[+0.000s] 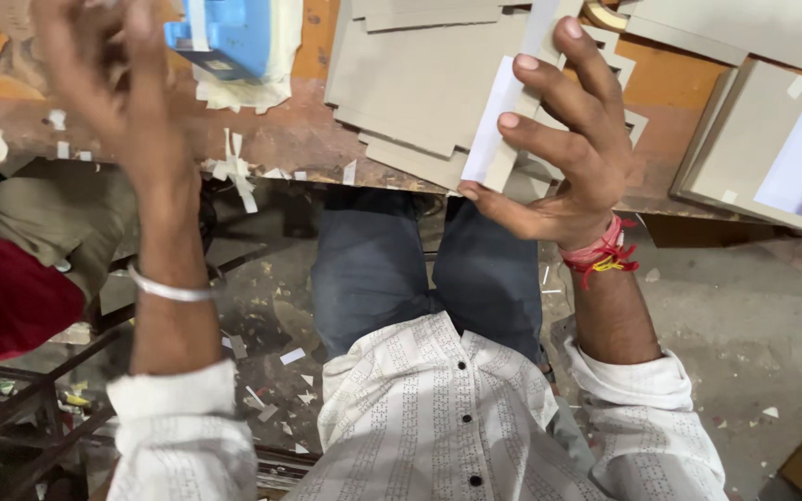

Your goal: The person assembles small photo frames by hand, applying adhesive tape to the edges of cardboard frames and attaching white backing sheets. They handle multiple frames one at a time, aligning and pressing the pieces together, then placing completed units on the table.

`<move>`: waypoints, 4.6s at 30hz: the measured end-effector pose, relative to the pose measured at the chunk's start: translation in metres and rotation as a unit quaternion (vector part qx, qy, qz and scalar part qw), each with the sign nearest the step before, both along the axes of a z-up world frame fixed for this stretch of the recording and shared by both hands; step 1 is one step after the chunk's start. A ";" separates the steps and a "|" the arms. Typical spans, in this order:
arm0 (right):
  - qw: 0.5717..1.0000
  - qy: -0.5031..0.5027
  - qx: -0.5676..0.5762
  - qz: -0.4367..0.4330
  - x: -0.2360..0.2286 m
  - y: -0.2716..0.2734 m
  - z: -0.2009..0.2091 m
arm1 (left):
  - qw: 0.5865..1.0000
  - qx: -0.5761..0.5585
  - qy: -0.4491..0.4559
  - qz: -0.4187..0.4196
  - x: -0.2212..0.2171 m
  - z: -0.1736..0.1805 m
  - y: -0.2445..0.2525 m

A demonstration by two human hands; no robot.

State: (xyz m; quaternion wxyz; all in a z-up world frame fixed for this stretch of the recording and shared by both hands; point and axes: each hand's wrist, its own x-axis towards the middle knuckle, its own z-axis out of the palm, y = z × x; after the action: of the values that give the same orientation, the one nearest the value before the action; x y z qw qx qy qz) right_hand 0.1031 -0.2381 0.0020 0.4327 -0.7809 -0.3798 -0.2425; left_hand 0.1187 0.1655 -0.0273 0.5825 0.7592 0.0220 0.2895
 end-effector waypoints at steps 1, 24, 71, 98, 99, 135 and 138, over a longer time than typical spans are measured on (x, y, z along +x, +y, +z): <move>1.000 0.001 0.001 -0.002 -0.001 0.001 0.001 | 0.999 -0.025 0.020 -0.029 0.006 0.004 -0.003; 0.999 0.035 -0.027 -0.012 -0.003 0.003 0.014 | 0.961 -0.158 0.064 -0.217 -0.095 0.075 -0.187; 0.988 0.143 0.014 -0.051 -0.025 0.016 0.021 | 0.910 -0.289 0.093 -0.281 -0.060 0.057 -0.212; 0.966 0.073 -0.015 -0.248 -0.075 0.020 0.007 | 0.963 -0.178 0.092 -0.181 -0.100 0.037 -0.218; 0.966 0.081 0.017 -0.244 -0.075 0.025 0.008 | 0.967 -0.160 0.072 -0.183 -0.099 0.040 -0.219; 0.967 0.160 0.172 -0.103 -0.065 0.025 0.003 | 0.974 -0.015 -0.011 -0.227 -0.093 0.079 -0.215; 0.966 0.162 0.173 -0.105 -0.065 0.028 0.003 | 0.971 -0.061 0.120 -0.199 -0.104 0.081 -0.216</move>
State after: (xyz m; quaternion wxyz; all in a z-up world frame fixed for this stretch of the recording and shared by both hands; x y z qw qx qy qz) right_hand 0.0379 -0.2098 0.0053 0.5888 -0.7587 -0.1732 -0.2184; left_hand 0.0150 -0.0507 0.0541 0.6672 0.7401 -0.0424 0.0726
